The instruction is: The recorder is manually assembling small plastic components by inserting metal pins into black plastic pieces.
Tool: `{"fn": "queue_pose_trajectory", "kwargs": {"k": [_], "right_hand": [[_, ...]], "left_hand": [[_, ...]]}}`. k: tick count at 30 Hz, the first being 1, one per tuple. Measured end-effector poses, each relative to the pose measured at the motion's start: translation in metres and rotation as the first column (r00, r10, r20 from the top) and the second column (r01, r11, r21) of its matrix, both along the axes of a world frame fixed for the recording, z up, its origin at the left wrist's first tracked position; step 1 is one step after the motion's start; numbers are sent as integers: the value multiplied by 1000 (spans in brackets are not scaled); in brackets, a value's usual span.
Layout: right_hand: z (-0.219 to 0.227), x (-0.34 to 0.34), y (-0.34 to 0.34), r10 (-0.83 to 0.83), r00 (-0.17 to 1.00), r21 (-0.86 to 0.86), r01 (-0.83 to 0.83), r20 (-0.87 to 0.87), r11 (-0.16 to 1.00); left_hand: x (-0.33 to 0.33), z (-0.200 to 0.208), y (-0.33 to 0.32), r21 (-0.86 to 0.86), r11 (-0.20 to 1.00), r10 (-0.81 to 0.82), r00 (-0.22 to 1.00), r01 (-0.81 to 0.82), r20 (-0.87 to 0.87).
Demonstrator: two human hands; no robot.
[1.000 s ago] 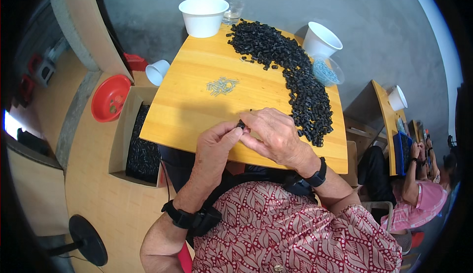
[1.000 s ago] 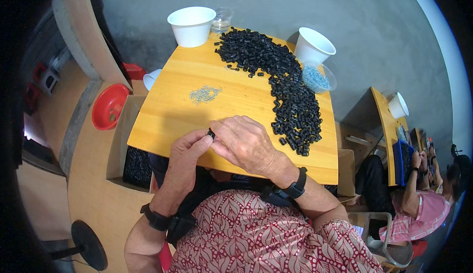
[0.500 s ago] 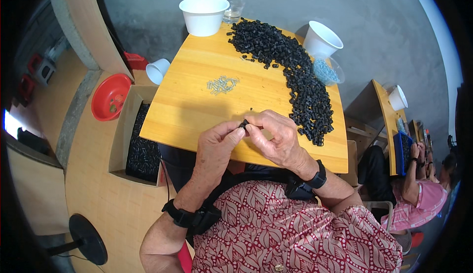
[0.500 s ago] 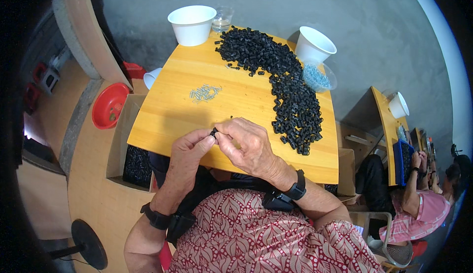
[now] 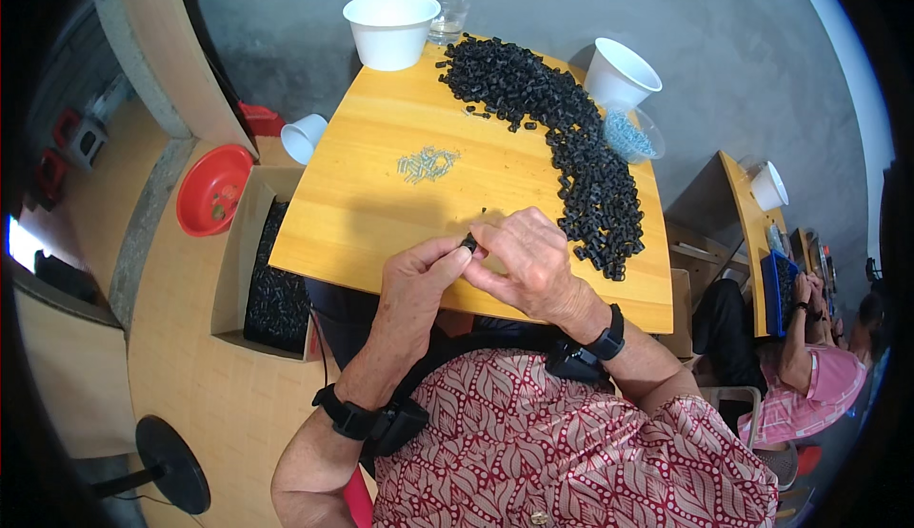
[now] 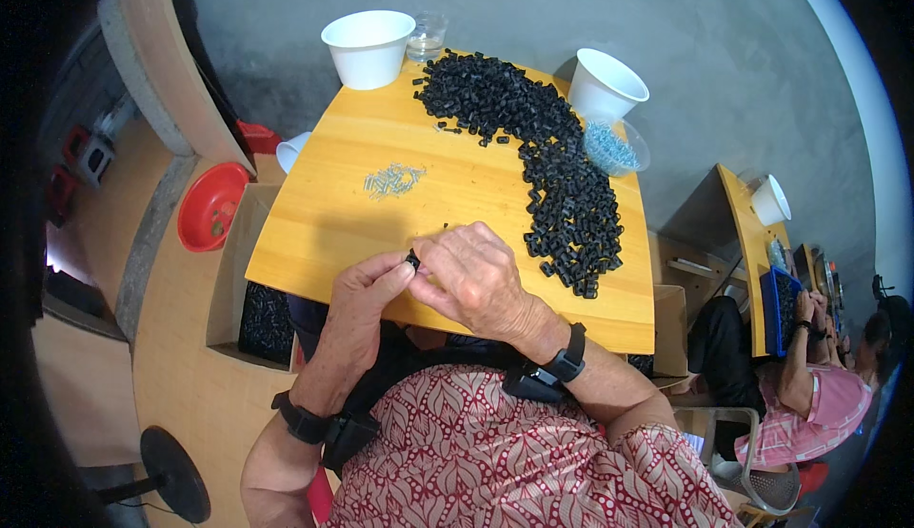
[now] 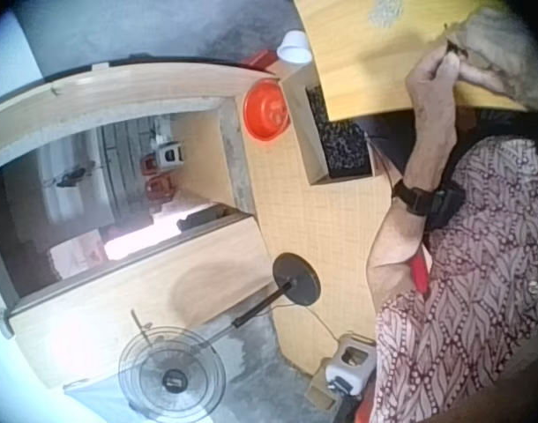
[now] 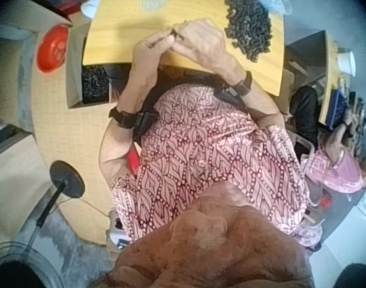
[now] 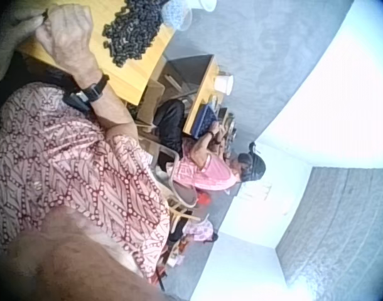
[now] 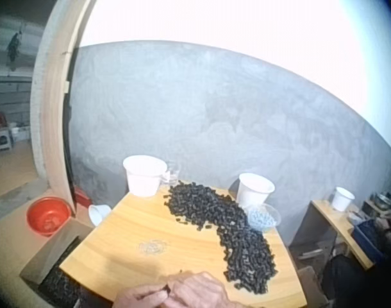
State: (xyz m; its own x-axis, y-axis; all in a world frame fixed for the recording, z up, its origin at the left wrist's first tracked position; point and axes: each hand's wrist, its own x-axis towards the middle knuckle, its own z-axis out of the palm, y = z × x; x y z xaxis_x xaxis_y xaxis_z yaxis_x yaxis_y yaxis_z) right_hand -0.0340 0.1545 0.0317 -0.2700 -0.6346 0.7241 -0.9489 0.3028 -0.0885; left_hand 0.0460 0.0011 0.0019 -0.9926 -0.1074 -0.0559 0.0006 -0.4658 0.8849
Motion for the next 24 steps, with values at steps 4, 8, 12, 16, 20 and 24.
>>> {"fn": "queue_pose_trajectory", "kwargs": {"k": [4,8,12,16,20,24], "right_hand": [[-3,-4,0,33,999,-27,-33,25,999],[-4,-6,2,40,997,6,-41,65,999],[5,-3,4,43,997,60,-47,67,997],[9,-5,9,40,997,96,-45,58,994],[7,-6,10,34,998,60,-36,49,998],[2,-4,7,50,998,16,-50,46,999]], "left_hand": [[-2,-1,-1,-4,1000,-15,1000,15,15],[-2,0,-1,-18,1000,-7,1000,7,2],[-1,0,-4,-16,999,-30,999,30,23],[0,10,-4,-84,996,-17,997,24,79],[0,17,-9,-127,987,-89,990,103,108],[-2,10,-9,-161,982,-98,995,99,10]]}}
